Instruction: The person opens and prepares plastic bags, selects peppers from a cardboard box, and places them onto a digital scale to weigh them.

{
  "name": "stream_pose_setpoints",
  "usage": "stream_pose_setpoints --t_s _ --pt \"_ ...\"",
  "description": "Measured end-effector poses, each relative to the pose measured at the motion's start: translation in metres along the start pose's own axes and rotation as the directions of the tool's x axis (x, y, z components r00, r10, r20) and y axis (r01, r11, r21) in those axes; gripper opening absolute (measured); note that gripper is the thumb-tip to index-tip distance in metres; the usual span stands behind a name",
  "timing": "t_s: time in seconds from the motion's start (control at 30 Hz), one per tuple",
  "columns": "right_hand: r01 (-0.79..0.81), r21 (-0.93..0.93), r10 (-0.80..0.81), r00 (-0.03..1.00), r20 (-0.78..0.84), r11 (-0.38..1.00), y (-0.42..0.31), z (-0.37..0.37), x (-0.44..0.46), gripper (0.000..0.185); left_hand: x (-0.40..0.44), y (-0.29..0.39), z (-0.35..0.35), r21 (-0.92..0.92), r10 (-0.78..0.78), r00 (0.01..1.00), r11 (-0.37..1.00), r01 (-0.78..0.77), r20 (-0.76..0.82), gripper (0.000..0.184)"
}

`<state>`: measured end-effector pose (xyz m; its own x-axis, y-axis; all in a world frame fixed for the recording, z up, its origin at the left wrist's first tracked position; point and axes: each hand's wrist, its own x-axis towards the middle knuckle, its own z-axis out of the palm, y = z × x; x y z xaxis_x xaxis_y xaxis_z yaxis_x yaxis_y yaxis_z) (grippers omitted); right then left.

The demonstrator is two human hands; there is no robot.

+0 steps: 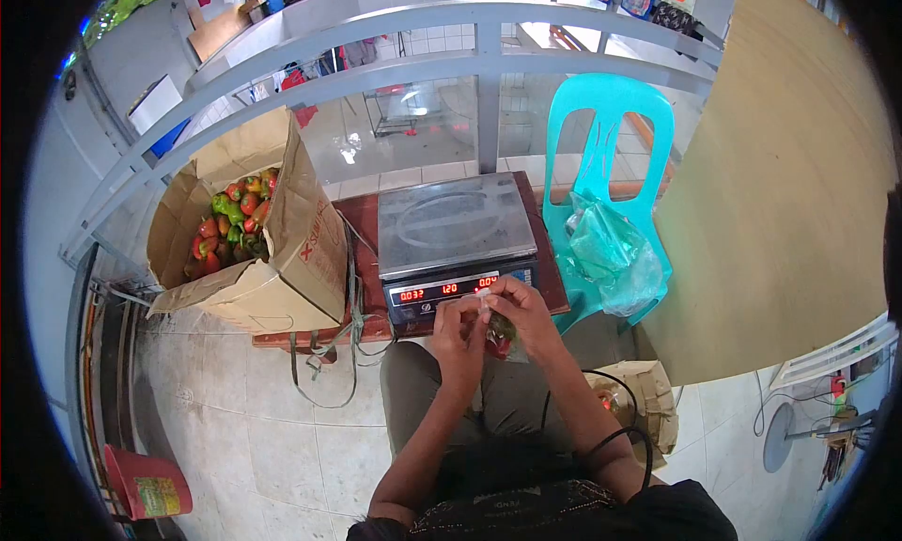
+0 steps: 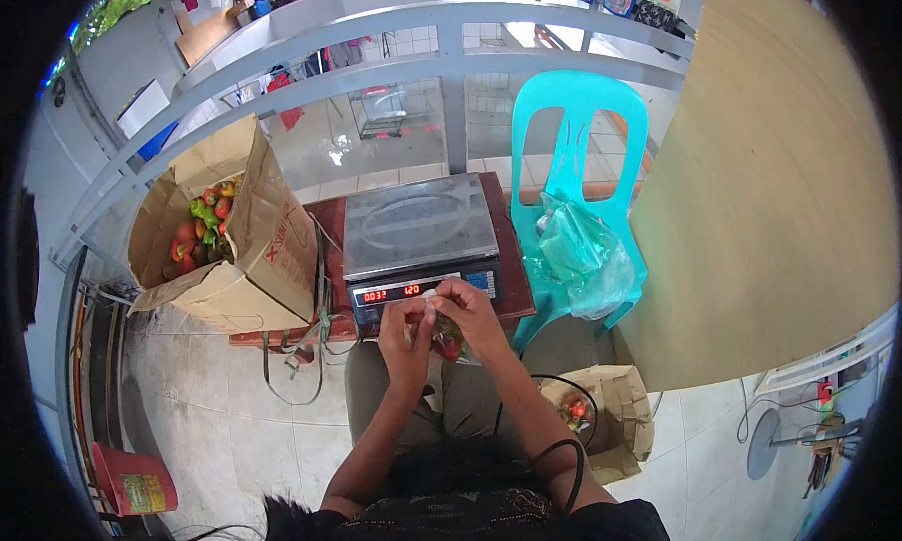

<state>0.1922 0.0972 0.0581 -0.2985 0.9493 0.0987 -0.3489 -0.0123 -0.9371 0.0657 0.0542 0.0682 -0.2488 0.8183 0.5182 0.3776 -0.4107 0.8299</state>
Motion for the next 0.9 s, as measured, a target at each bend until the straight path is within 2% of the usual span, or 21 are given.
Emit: stream_pose_setpoints --t_s 0.07,0.17,0.23,0.33,0.43,0.53,0.67,0.77,0.9 --pt "0.026 -0.087 -0.027 0.999 -0.016 0.996 -0.003 0.002 -0.001 0.010 -0.001 -0.005 0.002 -0.004 -0.073 0.997 0.997 0.073 -0.002 0.010" --pt "0.056 -0.170 -0.073 0.993 -0.096 0.984 0.003 0.004 -0.005 0.010 0.003 -0.004 -0.001 0.030 0.037 0.999 0.999 -0.038 0.024 0.010" --pt "0.072 -0.202 -0.111 0.975 -0.192 0.977 -0.006 0.015 -0.010 0.011 0.003 -0.003 -0.003 0.002 0.049 0.998 0.999 -0.049 0.042 0.009" --pt "0.290 -0.581 -0.378 0.925 -0.032 0.760 -0.022 0.026 -0.013 0.008 0.006 0.001 -0.009 -0.012 0.073 0.995 0.997 -0.072 0.073 0.008" --pt "0.312 -0.609 -0.327 0.941 0.090 0.729 -0.019 0.016 -0.015 0.012 0.013 0.010 -0.017 -0.019 0.073 0.991 0.997 -0.071 0.113 0.006" --pt "0.461 -0.607 -0.451 0.874 0.181 0.647 -0.025 0.021 -0.013 0.012 0.023 0.014 -0.023 -0.010 0.119 0.986 0.993 -0.119 0.120 0.004" --pt "0.425 -0.586 -0.439 0.889 0.128 0.690 -0.028 0.035 -0.011 0.014 0.028 0.015 -0.022 0.124 0.196 0.980 0.972 -0.198 0.023 0.007" --pt "0.355 -0.566 -0.361 0.927 0.107 0.744 -0.026 0.040 -0.013 0.014 0.023 0.017 -0.023 0.022 0.056 0.997 0.998 -0.055 -0.060 0.006" --pt "0.311 -0.495 -0.305 0.948 0.096 0.811 -0.010 0.035 -0.019 0.015 0.023 0.023 -0.030 0.039 0.032 0.998 0.999 -0.031 -0.044 0.005"
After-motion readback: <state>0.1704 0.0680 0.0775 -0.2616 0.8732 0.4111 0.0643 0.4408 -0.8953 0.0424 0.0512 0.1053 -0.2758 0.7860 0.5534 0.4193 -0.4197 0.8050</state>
